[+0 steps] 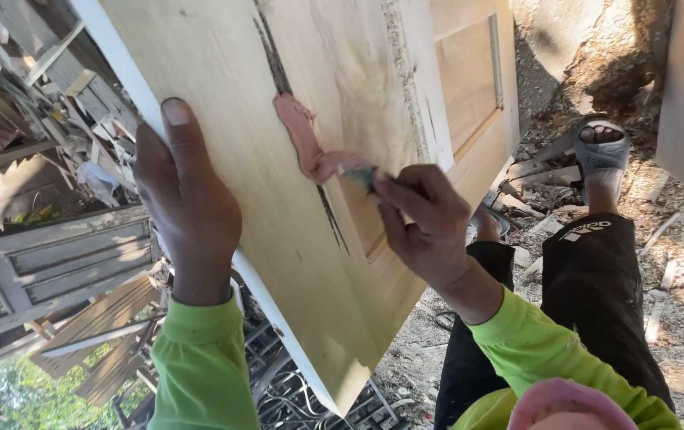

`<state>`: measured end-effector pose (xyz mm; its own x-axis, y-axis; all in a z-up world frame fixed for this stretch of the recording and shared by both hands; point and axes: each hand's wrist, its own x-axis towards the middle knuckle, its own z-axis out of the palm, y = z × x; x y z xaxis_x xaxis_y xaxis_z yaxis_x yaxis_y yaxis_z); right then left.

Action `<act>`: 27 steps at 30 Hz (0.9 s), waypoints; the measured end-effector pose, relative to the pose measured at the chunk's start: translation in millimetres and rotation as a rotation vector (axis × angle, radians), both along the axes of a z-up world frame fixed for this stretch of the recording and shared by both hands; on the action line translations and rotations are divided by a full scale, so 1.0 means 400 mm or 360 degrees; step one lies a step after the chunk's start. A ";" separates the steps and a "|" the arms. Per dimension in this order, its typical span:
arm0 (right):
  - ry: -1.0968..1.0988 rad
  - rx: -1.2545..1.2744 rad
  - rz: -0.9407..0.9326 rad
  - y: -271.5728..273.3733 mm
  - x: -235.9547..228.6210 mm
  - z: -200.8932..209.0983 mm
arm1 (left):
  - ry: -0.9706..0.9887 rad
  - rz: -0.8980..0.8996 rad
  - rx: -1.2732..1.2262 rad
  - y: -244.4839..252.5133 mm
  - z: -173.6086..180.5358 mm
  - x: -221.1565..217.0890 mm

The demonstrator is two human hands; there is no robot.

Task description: Applying wood filler to a wooden door using a putty knife and a brush to repair cracks

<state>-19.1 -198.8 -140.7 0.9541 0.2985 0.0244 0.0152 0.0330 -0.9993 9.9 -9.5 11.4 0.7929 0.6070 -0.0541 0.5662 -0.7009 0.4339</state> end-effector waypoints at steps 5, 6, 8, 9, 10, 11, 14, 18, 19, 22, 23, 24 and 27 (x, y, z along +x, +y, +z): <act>0.0494 0.0389 0.0250 0.017 -0.036 -0.004 | 0.0015 0.0067 -0.0019 0.003 -0.002 0.007; 0.0499 0.0422 0.0305 0.021 -0.041 -0.016 | 0.0011 0.0051 0.0009 0.007 -0.006 0.004; 0.0524 0.0450 0.0364 0.017 -0.044 -0.030 | 0.0026 0.0044 0.0030 0.013 -0.012 0.000; 0.0515 0.0448 0.0413 0.013 -0.041 -0.031 | 0.0010 0.0041 0.0012 0.013 -0.012 -0.001; 0.0504 0.0446 0.0462 0.007 -0.037 -0.031 | -0.0007 0.0037 -0.0006 0.013 -0.010 0.000; 0.0494 0.0447 0.0457 -0.002 -0.031 -0.031 | -0.0016 0.0031 -0.0004 0.013 -0.012 0.000; 0.0490 0.0319 0.0629 -0.052 -0.020 -0.021 | 0.0014 0.0079 0.0006 0.003 -0.004 -0.003; 0.0424 0.0420 0.0754 -0.099 0.037 -0.047 | 0.0000 0.0061 0.0051 0.009 -0.007 0.014; 0.0441 0.0408 0.0782 -0.117 0.038 -0.046 | 0.0033 0.0104 0.0035 0.001 -0.003 0.002; 0.0487 0.0388 0.0666 -0.068 0.114 -0.020 | 0.0044 0.0078 0.0042 0.009 -0.008 0.002; 0.0490 0.0391 0.0659 -0.036 0.127 -0.039 | 0.0048 0.0071 0.0043 0.006 -0.004 0.008; 0.0444 0.0521 0.0725 -0.003 0.141 -0.059 | 0.0036 0.0062 0.0022 0.003 -0.002 0.013; 0.0442 0.0737 0.0887 0.033 0.145 -0.099 | 0.0058 0.0051 0.0024 -0.003 0.002 0.007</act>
<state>38.9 -185.7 -180.4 0.6554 0.7540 0.0454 -0.3755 0.3773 -0.8465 12.7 -10.6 12.0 0.7709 0.6328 -0.0734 0.6035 -0.6886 0.4020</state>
